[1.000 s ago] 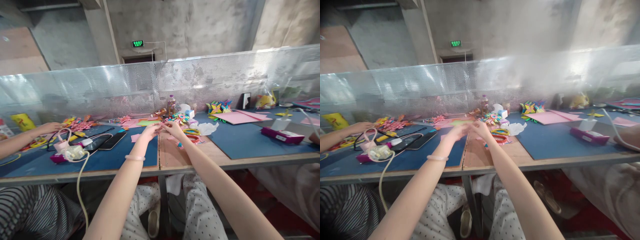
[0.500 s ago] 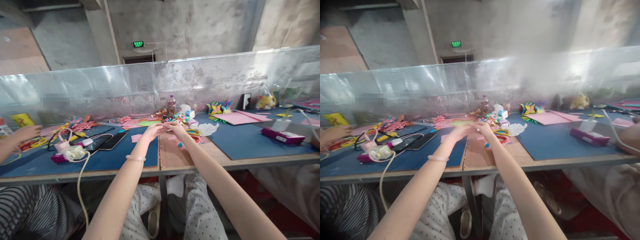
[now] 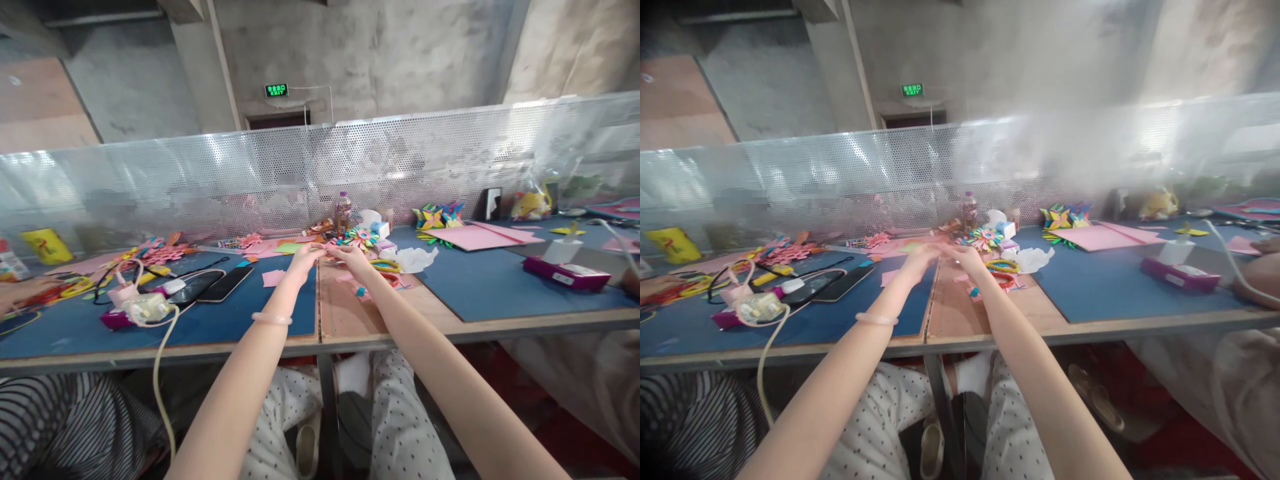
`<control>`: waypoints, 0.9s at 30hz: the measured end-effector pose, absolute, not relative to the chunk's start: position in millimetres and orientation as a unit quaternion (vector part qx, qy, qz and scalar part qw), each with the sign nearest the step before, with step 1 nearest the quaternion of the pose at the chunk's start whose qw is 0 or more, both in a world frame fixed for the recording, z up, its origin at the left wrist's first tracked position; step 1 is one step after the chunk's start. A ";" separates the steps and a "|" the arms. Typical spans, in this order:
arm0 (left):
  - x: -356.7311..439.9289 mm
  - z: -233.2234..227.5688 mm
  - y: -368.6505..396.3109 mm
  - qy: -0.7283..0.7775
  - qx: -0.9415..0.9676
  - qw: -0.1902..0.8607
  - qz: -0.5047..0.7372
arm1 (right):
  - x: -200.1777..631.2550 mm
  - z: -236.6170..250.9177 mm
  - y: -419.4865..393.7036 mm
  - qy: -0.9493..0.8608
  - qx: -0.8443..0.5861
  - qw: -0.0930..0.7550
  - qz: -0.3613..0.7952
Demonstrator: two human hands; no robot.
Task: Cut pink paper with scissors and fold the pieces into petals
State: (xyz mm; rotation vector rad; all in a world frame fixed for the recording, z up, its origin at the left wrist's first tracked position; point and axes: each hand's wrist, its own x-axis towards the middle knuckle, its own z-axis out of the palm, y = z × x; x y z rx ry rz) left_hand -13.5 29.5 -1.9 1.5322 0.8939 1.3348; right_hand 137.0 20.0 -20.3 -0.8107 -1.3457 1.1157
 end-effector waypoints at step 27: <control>-9.7 5.4 17.6 0.321 0.594 0.534 0.509 | 135.6 -19.2 19.1 -0.645 -0.365 0.577 0.344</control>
